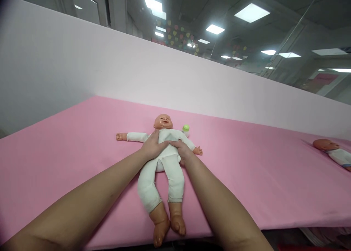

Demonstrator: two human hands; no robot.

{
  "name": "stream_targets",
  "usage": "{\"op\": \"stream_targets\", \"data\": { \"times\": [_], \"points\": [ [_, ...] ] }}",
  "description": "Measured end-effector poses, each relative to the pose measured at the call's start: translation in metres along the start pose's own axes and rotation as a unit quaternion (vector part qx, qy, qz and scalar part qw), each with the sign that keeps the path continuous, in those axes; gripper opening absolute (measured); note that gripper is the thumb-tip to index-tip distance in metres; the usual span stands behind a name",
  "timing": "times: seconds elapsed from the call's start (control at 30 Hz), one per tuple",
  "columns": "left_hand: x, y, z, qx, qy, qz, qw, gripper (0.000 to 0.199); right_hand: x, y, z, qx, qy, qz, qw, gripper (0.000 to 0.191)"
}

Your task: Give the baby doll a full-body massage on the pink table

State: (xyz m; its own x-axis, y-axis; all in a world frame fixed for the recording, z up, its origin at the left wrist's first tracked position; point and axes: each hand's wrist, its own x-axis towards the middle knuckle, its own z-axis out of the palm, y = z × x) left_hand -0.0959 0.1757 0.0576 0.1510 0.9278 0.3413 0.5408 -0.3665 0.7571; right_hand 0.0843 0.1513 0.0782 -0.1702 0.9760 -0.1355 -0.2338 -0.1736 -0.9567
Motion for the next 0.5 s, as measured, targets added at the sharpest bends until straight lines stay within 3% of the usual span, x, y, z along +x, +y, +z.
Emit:
{"op": "stream_targets", "data": {
  "times": [0.17,0.37,0.5],
  "points": [
    [-0.002,0.004,-0.003,-0.034,0.008,-0.025,0.999,0.057,-0.003,0.002,0.003,0.053,-0.027,-0.010,0.998,0.057],
    [-0.002,0.004,-0.005,-0.072,0.031,-0.056,0.995,0.070,-0.016,0.005,0.004,0.010,-0.036,-0.062,0.997,0.069],
    [-0.001,0.003,-0.008,-0.120,0.045,-0.071,0.989,0.058,-0.016,0.006,0.003,-0.032,-0.023,-0.101,0.994,0.073]
  ]
}}
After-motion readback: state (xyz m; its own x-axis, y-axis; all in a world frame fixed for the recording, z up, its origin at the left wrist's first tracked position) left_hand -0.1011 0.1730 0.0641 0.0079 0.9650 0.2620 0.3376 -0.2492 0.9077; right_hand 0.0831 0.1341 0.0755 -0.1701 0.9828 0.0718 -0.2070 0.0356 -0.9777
